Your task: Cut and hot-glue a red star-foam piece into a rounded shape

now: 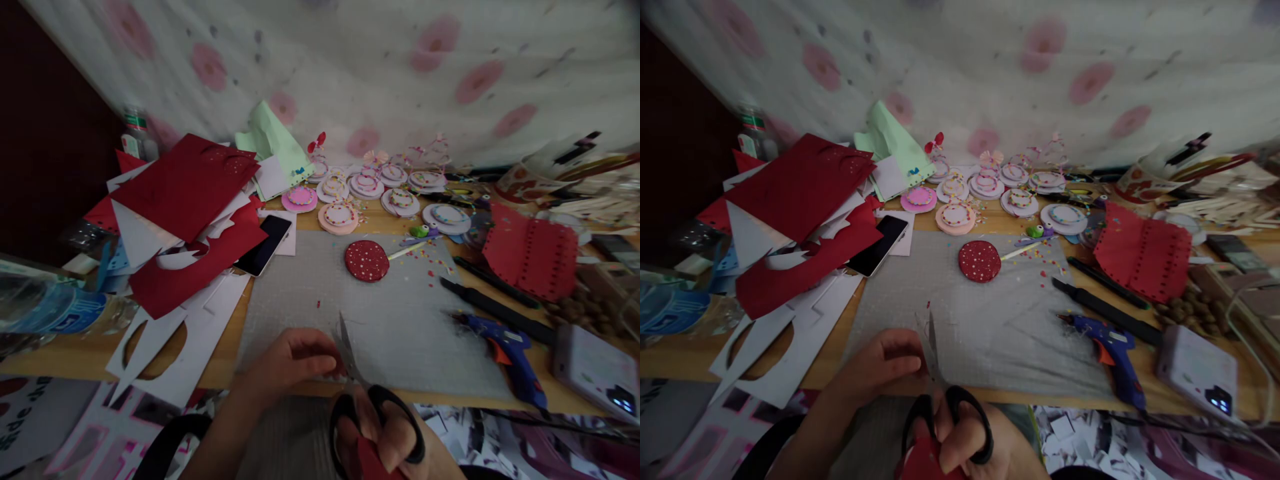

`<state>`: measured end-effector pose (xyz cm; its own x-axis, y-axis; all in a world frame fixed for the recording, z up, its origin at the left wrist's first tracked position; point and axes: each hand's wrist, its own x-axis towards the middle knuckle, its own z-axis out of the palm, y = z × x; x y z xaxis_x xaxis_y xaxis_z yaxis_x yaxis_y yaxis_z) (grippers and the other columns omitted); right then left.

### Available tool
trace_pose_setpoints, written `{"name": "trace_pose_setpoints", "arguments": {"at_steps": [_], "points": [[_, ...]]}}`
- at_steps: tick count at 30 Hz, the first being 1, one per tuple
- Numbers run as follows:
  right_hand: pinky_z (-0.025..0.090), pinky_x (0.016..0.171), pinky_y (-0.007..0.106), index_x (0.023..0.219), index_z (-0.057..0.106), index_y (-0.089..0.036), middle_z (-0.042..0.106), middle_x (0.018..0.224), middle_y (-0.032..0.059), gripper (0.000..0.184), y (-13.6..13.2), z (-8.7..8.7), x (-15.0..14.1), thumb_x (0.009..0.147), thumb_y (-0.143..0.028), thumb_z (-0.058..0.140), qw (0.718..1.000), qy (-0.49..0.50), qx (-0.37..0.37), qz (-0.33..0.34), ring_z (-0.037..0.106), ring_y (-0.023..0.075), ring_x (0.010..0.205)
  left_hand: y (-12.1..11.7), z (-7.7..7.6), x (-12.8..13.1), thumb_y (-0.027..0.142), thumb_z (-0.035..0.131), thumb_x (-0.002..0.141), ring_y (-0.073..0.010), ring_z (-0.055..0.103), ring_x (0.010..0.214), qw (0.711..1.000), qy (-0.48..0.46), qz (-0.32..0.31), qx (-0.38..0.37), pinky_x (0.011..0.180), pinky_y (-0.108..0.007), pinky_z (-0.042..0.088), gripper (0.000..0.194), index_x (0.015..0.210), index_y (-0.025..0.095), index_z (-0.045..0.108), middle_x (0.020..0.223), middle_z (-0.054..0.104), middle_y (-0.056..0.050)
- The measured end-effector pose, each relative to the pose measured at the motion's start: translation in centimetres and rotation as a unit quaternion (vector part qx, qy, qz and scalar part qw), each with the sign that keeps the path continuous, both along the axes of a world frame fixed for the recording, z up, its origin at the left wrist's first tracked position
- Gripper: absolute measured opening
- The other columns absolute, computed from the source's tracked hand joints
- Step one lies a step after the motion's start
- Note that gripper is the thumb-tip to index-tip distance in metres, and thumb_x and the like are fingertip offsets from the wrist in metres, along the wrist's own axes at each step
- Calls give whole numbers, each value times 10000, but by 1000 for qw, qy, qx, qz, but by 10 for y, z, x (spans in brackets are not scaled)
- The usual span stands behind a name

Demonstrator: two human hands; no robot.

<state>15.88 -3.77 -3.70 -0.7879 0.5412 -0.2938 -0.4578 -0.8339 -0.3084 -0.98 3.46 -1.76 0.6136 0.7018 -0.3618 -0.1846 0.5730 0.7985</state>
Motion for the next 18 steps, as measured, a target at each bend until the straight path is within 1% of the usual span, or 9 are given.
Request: {"name": "trace_pose_setpoints", "arguments": {"at_steps": [2, 5, 8, 12, 14, 16, 17, 18], "points": [[358, 393, 137, 606, 587, -170, 566, 553, -13, 430, -1, -2, -4, 398, -409, 878, 1000, 26, -9, 5, 498, 72, 457, 0, 0, 1, 312, 778, 723, -127, 622, 642, 1000, 3, 15, -9, 655, -236, 469, 139, 727, 181, 732, 684, 706, 5], [336, 370, 133, 577, 594, -164, 555, 515, -20, 395, -3, -5, -7, 410, -390, 872, 999, 42, -17, -9, 479, 64, 416, 0, 1, 2, 311, 774, 730, -107, 603, 633, 999, 9, 48, -17, 638, -211, 459, 152, 722, 170, 719, 659, 687, 0], [303, 336, 137, 555, 596, -153, 537, 482, -17, 398, -5, -4, -7, 410, -398, 874, 999, 48, -18, -9, 456, 60, 376, 2, 0, 2, 316, 790, 710, -96, 587, 641, 995, 25, 97, -26, 631, -191, 452, 175, 734, 159, 718, 655, 665, -1], [268, 312, 156, 501, 591, -136, 514, 440, -4, 426, -5, -1, -4, 382, -421, 883, 999, 45, -11, -6, 432, 62, 344, 8, -4, -3, 351, 799, 685, -103, 585, 669, 985, 53, 158, -33, 656, -196, 471, 221, 737, 164, 694, 681, 652, 0], [277, 323, 162, 501, 596, -139, 529, 450, -1, 412, -4, 1, 0, 365, -402, 884, 999, 29, -10, -22, 452, 73, 365, 12, -3, -15, 351, 782, 705, -105, 586, 690, 979, 72, 189, -25, 681, -193, 475, 202, 754, 179, 689, 703, 655, 7], [318, 366, 153, 557, 629, -149, 570, 521, -3, 363, -2, 2, 9, 391, -360, 873, 999, 1, -11, -44, 484, 77, 426, 11, 1, -38, 339, 764, 731, -110, 588, 735, 965, 123, 229, 3, 720, -182, 472, 165, 769, 195, 691, 730, 659, 16], [351, 406, 147, 609, 653, -159, 587, 568, -9, 334, -1, 3, 16, 419, -335, 863, 998, -12, -13, -57, 493, 75, 461, 9, 4, -54, 359, 745, 746, -117, 586, 741, 943, 206, 253, 64, 717, -180, 471, 171, 745, 198, 687, 728, 654, 18], [378, 447, 143, 667, 672, -173, 597, 614, -16, 313, 1, 3, 22, 451, -308, 854, 997, -33, -13, -72, 495, 71, 493, 5, 7, -74, 393, 727, 753, -129, 581, 731, 913, 287, 266, 114, 693, -190, 474, 195, 730, 205, 680, 723, 647, 21]]}}
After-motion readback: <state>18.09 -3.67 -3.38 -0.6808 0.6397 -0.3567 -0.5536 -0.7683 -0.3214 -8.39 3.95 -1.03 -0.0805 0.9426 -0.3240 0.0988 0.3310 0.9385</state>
